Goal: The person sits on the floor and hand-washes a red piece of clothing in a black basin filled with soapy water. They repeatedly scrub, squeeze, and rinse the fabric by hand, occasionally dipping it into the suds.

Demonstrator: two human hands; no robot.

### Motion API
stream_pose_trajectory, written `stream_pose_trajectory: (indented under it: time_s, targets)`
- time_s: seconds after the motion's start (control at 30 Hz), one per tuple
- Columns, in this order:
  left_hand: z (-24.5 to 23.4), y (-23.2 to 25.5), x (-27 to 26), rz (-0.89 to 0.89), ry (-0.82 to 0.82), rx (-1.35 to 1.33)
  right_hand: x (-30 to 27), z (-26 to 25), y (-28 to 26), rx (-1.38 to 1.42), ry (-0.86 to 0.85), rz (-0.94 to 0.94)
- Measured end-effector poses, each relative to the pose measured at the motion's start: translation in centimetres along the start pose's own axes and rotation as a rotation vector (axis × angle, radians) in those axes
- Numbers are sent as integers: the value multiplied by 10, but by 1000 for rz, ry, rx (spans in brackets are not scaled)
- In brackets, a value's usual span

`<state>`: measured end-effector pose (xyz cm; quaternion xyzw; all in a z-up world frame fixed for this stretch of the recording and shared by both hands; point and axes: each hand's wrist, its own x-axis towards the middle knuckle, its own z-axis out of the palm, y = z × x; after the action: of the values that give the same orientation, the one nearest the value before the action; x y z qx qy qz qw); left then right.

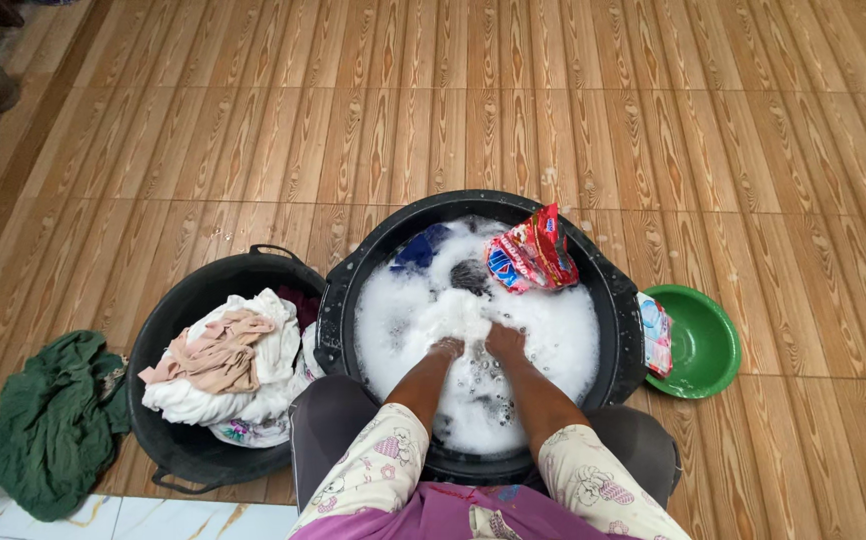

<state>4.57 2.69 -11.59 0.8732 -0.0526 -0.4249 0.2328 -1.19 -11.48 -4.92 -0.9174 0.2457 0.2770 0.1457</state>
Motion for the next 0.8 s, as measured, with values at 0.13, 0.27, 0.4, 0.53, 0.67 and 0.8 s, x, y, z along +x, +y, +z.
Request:
stream_pose_trajectory:
  time_s: [0.13,0.27,0.4,0.53,0.67,0.8]
  targets:
    - [8,2,24,2,-23,30,9,3,13,11,-35,-4]
    - [-3,3,33,5,-14,24,16,6,7,6,-56,-23]
    - [-9,-1,30,3,-4,76,7,10,8,25,-71,-11]
    - [-25,18,35,44,89,101,14,-9,0,32,-37,-8]
    - [-23,26,22,80,177,123,7,-7,-3,45,-35,-5]
    - [-26,35,-5,130,247,125,-5,-4,-6,41,-24,-12]
